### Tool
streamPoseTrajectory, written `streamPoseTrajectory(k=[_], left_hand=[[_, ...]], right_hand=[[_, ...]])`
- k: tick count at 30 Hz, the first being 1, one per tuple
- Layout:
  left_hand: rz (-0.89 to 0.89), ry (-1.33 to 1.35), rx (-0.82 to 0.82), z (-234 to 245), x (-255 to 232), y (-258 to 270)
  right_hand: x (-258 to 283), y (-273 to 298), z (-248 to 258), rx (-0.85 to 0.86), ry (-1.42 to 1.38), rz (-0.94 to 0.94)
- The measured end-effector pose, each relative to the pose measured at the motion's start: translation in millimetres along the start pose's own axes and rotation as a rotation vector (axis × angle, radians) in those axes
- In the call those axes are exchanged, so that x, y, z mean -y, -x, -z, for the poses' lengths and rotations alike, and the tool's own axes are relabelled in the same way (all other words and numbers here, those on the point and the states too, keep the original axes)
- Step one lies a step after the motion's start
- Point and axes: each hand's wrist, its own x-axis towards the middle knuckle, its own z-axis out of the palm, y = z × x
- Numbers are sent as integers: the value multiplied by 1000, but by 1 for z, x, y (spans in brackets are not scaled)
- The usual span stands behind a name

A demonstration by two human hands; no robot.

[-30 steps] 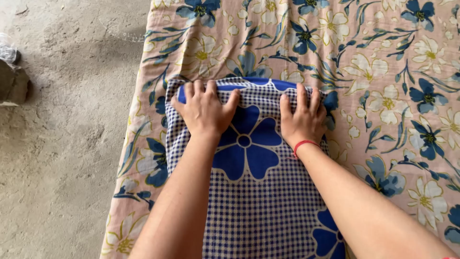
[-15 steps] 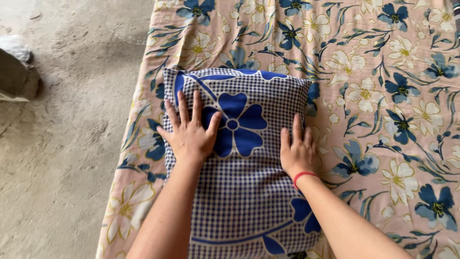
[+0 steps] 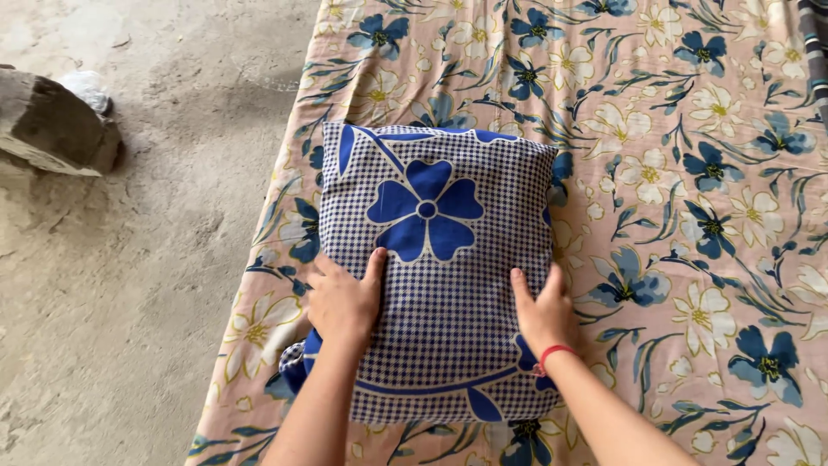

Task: Folding a striped bedsheet and then a blue floral pillowcase on a bed.

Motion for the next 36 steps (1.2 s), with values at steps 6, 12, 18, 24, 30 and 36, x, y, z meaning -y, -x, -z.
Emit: streamPoseTrajectory(k=[6, 12, 18, 24, 30, 36], left_hand=[[152, 465, 491, 17, 27, -43], [301, 644, 968, 46, 18, -28], [307, 241, 893, 28, 18, -43], [155, 36, 894, -15, 35, -60], [601, 695, 1015, -50, 56, -79], [303, 239, 860, 14, 26, -36]], right_hand=[[-20, -34, 17, 382, -576, -265], [-3, -16, 48, 728, -818, -494], [-2, -16, 50, 840, -648, -510], [-10, -18, 28, 661, -282, -320], [-2, -13, 29, 658, -280, -314], [-10, -30, 16, 670, -495, -393]])
